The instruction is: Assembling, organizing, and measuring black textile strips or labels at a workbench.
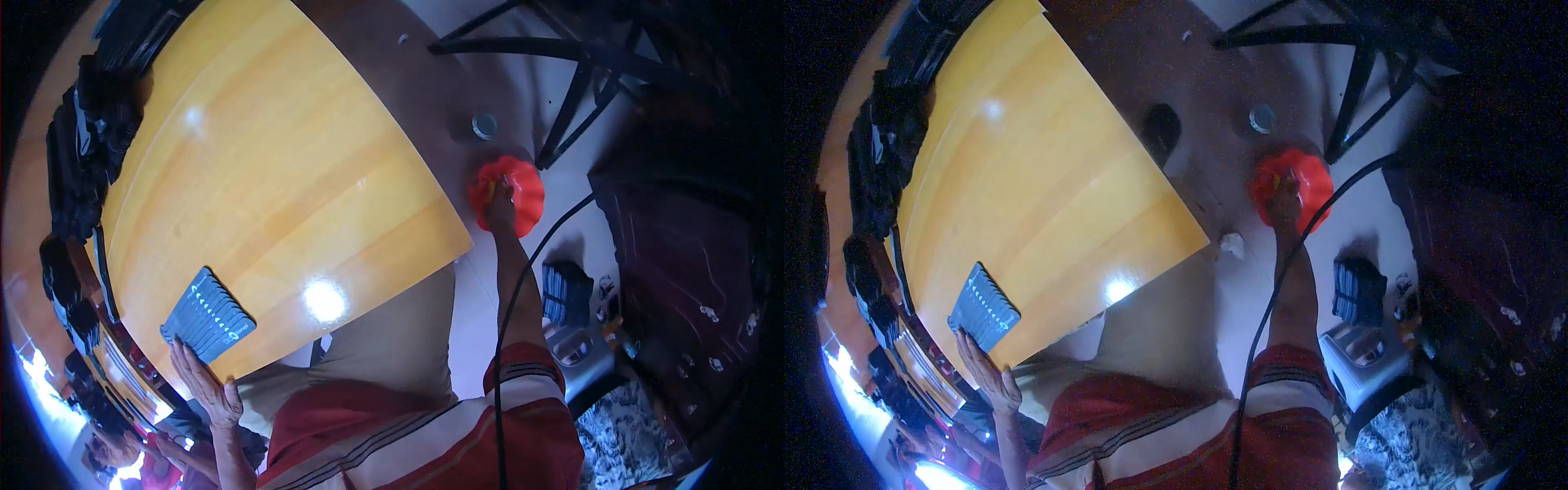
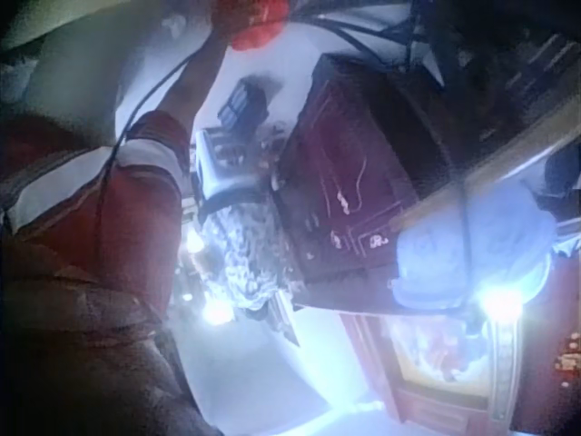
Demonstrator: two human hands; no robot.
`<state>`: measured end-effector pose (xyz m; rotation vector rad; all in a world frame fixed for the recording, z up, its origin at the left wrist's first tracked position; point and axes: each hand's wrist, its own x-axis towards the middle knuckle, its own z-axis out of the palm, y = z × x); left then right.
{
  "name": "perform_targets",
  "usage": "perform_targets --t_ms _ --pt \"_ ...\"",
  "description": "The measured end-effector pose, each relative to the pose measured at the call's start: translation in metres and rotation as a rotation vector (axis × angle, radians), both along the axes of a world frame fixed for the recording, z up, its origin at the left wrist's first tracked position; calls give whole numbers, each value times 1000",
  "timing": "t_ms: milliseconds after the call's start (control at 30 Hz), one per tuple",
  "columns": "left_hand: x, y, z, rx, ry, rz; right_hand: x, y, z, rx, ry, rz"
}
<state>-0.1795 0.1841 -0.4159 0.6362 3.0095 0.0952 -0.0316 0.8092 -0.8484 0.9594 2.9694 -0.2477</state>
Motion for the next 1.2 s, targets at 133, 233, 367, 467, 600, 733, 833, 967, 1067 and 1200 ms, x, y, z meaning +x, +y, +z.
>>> perform_targets --t_ms 133,233,367,467,600,733,833,967,1067,1200 --pt "6 0 15 -19 23 -6 -30 -6 18 -165 -15 -34" --pt "7 -3 16 -15 34 -12 -41 -10 62 -386 -66 -172" --pt "-4 1 -4 102 51 -76 31 7 86 -577 335 -305" --pt "21 -13 7 61 237 -43 4 -82 198 -1001 484 -343" --pt "35 42 9 311 299 -235 50 -152 282 -1128 528 -325" --pt "40 104 23 589 -52 -552 49 -209 349 -748 702 124" --pt "57 125 21 754 -253 -548 42 -241 395 -740 637 339" --pt "74 141 24 943 -549 -538 39 -297 400 -757 585 641" --pt "78 119 27 966 -613 -446 25 -330 412 -627 661 660" --pt "83 96 36 986 -588 -344 12 -343 441 -545 611 742"
